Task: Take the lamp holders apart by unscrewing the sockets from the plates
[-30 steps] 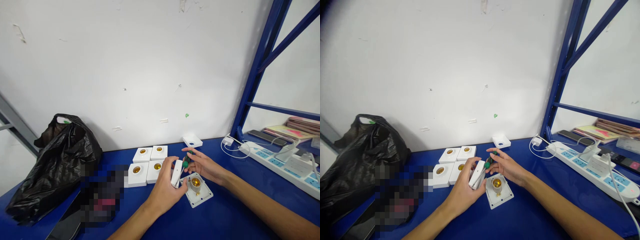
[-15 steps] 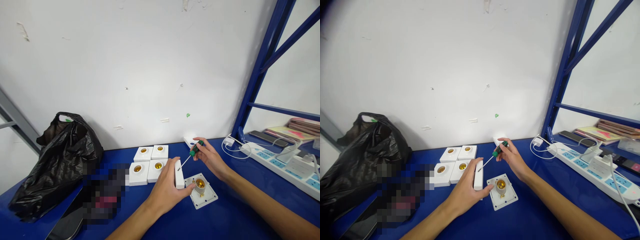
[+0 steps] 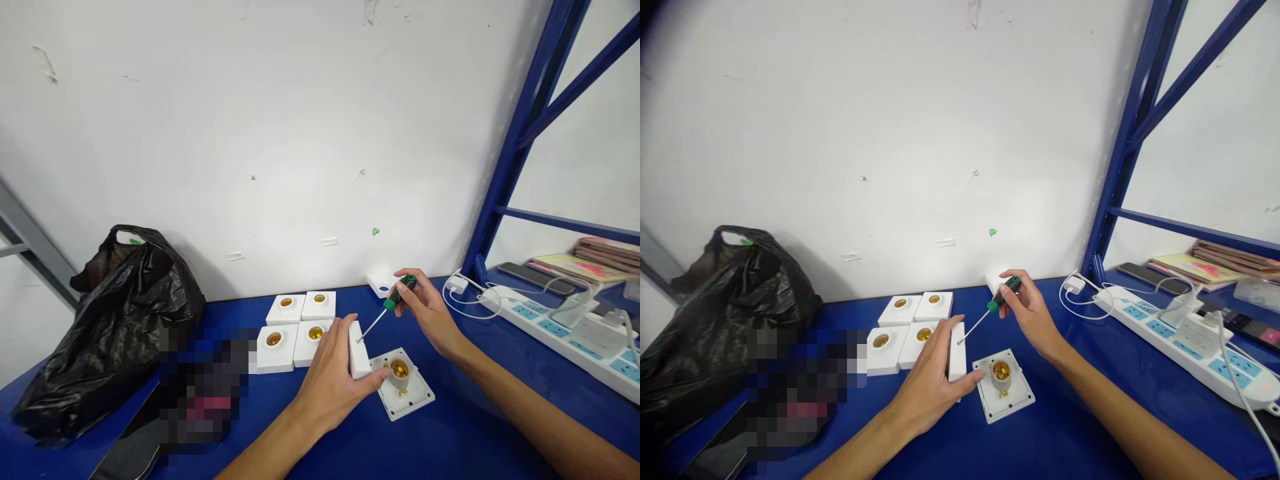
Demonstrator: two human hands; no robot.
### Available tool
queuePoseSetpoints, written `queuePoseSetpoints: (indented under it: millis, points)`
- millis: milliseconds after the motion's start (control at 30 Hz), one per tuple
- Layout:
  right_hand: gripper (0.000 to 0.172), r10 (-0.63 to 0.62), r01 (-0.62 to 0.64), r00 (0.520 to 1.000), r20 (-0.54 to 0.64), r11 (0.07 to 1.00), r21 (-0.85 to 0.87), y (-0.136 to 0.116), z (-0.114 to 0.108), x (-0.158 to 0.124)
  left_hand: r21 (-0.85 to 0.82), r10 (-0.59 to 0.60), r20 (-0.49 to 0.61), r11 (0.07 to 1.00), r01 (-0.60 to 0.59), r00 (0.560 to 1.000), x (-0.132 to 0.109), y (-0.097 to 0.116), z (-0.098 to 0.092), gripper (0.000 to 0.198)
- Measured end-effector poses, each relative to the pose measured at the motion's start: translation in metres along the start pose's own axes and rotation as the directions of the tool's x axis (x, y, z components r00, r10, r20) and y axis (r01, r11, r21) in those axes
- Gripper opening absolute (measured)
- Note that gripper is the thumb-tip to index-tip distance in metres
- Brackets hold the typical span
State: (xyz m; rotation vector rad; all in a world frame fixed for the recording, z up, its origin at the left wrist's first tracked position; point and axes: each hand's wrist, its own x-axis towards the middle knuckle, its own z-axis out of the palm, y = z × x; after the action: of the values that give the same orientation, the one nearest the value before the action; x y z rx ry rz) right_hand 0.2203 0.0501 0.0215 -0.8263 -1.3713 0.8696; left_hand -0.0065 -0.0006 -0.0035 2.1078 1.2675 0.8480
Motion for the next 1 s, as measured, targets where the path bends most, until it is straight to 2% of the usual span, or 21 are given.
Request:
queuePoseSetpoints:
  millis: [167, 367, 500, 833, 1000]
  points:
    - [0.038, -0.077, 0.072, 0.995, -0.058, 0.994, -0.087, -0.004, 0.000, -0.003, 0.025, -0.016, -0.002, 1.000, 0.016, 1.000, 0.000, 0.001, 0.000, 0.090]
    - [0.034, -0.129, 0.112, 0.987, -0.100, 0.981, -0.156, -0.007, 0.002, -0.006, 0.035, 0.076, -0.003, 0.996, -0.076, 0.997, 0.000, 0.004, -0.002, 0.082]
    - [0.034, -0.139, 0.119, 0.985, -0.107, 0.977, -0.176, -0.008, 0.002, -0.006, 0.021, 0.085, 0.044, 0.996, -0.086, 0.995, 0.000, 0.004, -0.005, 0.077]
    - [0.039, -0.085, 0.079, 0.996, -0.029, 0.982, -0.169, 0.001, -0.005, 0.005, 0.028, 0.055, 0.010, 0.998, -0.056, 0.998, 0.001, 0.000, -0.001, 0.073]
    - [0.026, -0.141, 0.139, 0.990, 0.004, 0.968, -0.208, -0.016, -0.008, -0.001, 0.090, 0.024, 0.022, 0.996, -0.025, 0.999, 0.003, 0.004, -0.001, 0.079]
